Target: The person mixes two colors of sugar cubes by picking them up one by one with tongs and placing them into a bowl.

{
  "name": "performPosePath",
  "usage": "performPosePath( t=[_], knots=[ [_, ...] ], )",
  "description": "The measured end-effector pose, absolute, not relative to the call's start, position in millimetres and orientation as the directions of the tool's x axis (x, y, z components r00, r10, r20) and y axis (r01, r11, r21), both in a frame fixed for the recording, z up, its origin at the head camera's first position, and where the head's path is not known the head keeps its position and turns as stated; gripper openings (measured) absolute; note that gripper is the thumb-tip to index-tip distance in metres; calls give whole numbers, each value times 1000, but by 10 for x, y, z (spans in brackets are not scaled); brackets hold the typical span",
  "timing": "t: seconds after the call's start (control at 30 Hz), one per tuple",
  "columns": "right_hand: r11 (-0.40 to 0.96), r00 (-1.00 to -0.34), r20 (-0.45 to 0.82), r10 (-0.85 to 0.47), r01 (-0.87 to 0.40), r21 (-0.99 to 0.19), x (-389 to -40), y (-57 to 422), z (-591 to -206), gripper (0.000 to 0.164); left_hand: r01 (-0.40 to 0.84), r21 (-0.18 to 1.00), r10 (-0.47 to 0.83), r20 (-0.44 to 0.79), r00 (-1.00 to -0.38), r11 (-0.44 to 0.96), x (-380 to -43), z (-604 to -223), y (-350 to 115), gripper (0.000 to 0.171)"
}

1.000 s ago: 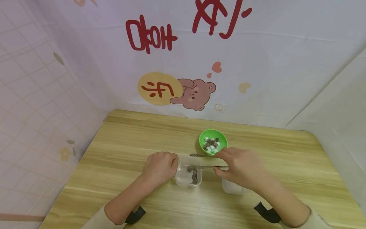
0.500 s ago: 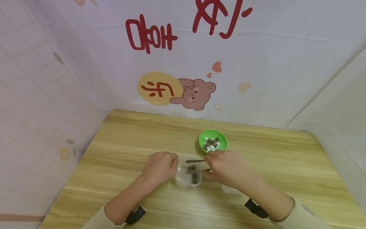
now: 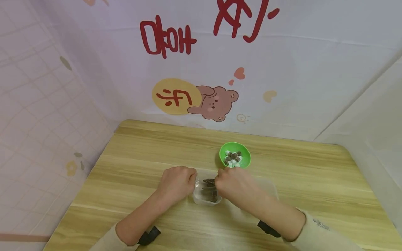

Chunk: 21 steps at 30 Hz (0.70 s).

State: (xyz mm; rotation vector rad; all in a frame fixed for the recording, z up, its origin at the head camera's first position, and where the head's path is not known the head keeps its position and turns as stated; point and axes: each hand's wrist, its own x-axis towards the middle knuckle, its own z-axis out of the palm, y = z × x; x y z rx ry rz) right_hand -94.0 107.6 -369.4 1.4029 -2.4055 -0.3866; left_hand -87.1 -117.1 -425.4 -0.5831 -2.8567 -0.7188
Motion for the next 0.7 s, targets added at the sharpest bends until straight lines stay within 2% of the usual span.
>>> performPosePath(
  t=[0.37, 0.53, 0.7],
  knots=[
    [448, -443, 117, -889, -788, 423, -929, 1100, -3680, 34, 392, 423, 331, 214, -919, 817, -869, -4256, -1164, 50],
    [461, -431, 163, -888, -821, 336, -952, 1167, -3692, 30, 397, 413, 332, 221, -917, 820, -868, -4256, -1165, 50],
    [524, -477, 234, -847, -824, 216, -989, 1257, -3702, 32, 397, 411, 332, 221, -917, 821, -866, -4249, -1162, 50]
  ],
)
